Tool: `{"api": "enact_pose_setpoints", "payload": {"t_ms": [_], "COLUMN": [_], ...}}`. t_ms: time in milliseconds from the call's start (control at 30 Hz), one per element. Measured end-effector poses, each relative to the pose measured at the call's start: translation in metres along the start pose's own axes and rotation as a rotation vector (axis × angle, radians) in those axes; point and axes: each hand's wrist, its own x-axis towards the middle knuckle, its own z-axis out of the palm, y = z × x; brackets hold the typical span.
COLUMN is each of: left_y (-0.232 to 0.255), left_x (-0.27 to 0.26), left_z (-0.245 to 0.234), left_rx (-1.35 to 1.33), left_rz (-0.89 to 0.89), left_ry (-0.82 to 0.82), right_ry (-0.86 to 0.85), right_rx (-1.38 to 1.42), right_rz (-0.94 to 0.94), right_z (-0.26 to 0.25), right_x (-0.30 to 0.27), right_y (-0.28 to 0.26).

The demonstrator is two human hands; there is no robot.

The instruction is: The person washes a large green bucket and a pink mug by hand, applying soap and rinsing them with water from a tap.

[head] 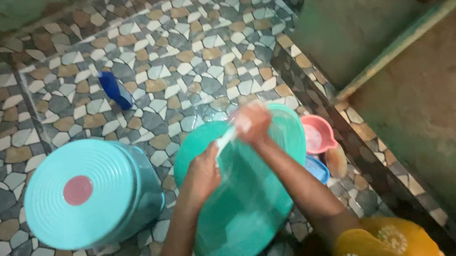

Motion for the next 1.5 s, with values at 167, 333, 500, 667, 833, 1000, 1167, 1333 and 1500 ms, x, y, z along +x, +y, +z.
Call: {"api": "enact_pose_setpoints", "payload": {"t_ms": [167, 333, 500, 667, 833, 1000, 1167, 1333, 1500], "left_y": [0.023, 0.021, 0.020, 0.020, 0.057, 0.081, 0.080, 0.066, 0.033], "left_x": [0.009, 0.074, 0.086, 0.085, 0.072, 0.058, 0.048, 0.025, 0.002], "left_z": [-0.019, -0.036, -0.029, -0.020, 0.008, 0.023, 0.006, -0.001, -0.025], "left_rx": [0.214, 0.598, 0.489, 0.236, 0.162, 0.072, -0.022, -0.073, 0.245], "left_rz": [0.065, 0.364, 0.271, 0.171, 0.028, 0.126, 0.194, -0.014, -0.569], "left_ry": [0.097, -0.079, -0.060, 0.031, 0.063, 0.039, -0.139, 0.067, 0.056], "right_ry": [-0.325, -0.642, -0.963, -0.940, -0.675, -0.748, -0.513, -0.864, -0.726], "right_rx": [-0.498, -0.521, -0.477, -0.476, -0.734, -0.806, -1.045, -0.631, -0.497], "right_rz": [0.628, 1.128, 1.543, 1.686, 1.576, 1.494, 1.259, 1.132, 1.263], "right_z": [-0.068, -0.101, -0.127, -0.127, -0.099, -0.068, -0.055, -0.063, -0.082], "right_x": [-0.067, -0.112, -0.164, -0.207, -0.274, -0.306, -0.308, -0.313, -0.250], "right_y": [0.120, 0.206, 0.208, 0.179, 0.153, 0.139, 0.129, 0.150, 0.102]}}
